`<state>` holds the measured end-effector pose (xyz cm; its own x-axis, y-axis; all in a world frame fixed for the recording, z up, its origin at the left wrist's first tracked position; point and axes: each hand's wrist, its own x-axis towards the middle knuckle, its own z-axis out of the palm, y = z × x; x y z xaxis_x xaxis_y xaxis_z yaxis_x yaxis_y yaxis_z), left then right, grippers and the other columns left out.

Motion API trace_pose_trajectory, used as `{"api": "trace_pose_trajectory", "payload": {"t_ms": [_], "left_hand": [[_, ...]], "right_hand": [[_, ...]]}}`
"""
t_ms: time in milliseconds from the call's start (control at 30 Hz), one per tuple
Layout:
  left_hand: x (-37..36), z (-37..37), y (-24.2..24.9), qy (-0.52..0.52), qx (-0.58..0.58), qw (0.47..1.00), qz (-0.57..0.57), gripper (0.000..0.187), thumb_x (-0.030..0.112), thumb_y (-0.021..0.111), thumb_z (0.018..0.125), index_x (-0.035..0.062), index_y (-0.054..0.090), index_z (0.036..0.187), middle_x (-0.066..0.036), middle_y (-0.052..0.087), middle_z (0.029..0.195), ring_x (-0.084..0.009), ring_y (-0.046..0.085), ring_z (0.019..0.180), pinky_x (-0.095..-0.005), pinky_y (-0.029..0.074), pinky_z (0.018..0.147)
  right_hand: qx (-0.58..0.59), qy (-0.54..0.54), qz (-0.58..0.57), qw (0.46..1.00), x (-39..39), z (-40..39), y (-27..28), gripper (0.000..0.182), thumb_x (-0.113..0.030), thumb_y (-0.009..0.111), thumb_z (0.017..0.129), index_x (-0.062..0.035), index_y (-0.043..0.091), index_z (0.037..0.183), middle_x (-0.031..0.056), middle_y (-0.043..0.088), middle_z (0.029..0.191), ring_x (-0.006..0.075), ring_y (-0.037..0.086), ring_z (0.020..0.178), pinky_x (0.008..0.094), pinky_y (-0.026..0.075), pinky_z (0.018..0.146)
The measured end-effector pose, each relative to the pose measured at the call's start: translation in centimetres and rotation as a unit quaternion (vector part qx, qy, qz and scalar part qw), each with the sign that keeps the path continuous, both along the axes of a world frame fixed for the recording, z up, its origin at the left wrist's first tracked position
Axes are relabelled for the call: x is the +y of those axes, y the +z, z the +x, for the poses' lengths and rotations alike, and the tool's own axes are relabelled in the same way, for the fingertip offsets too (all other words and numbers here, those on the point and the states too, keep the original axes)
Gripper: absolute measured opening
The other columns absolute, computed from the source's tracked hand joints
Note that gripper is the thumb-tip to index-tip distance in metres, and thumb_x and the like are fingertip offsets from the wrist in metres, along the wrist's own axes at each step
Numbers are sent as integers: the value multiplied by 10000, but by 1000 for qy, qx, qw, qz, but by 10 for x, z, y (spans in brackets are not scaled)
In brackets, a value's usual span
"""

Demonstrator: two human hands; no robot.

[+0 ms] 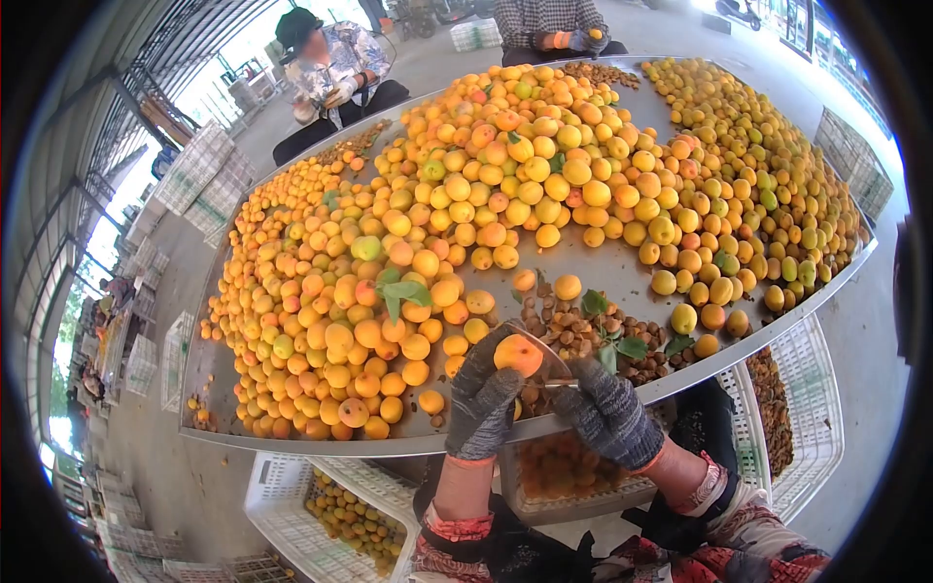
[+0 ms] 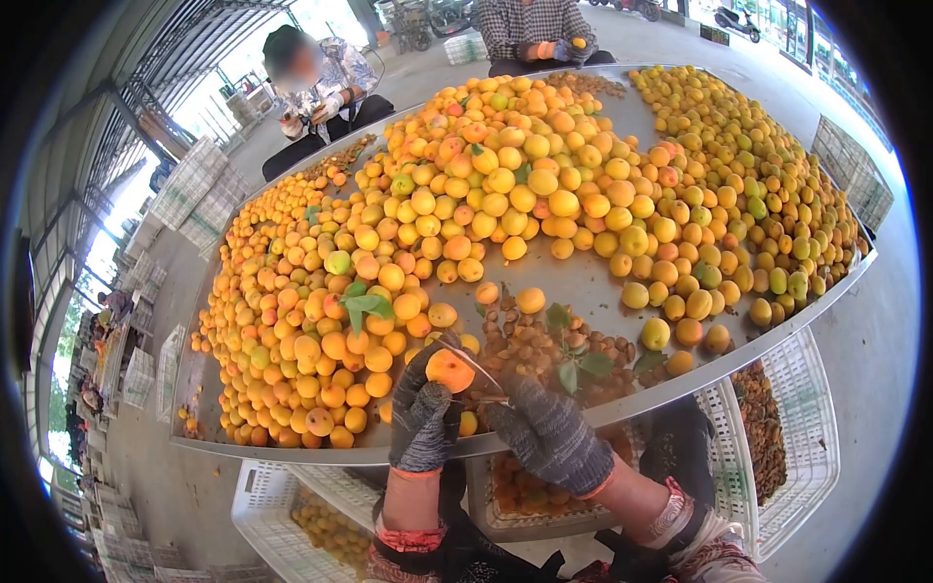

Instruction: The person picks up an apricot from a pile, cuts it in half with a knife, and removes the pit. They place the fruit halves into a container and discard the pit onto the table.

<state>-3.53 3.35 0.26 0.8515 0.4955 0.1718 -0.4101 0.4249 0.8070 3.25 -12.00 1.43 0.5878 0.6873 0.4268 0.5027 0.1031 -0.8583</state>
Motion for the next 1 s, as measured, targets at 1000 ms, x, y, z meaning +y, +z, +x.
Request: {"api": "trace_pose_trajectory", "payload": {"t_ms": [1000], "left_hand": [[-21, 7, -1, 78, 133, 987, -47, 405, 233, 575, 840, -22, 495, 1145, -102, 532, 1088, -157, 508, 979, -294, 444, 819]], "right_hand": [[-191, -42, -27, 980, 9, -9, -19, 282, -58, 526, 832, -10, 530, 1110, 171, 581, 948, 282, 603, 795, 355, 480, 657]]}}
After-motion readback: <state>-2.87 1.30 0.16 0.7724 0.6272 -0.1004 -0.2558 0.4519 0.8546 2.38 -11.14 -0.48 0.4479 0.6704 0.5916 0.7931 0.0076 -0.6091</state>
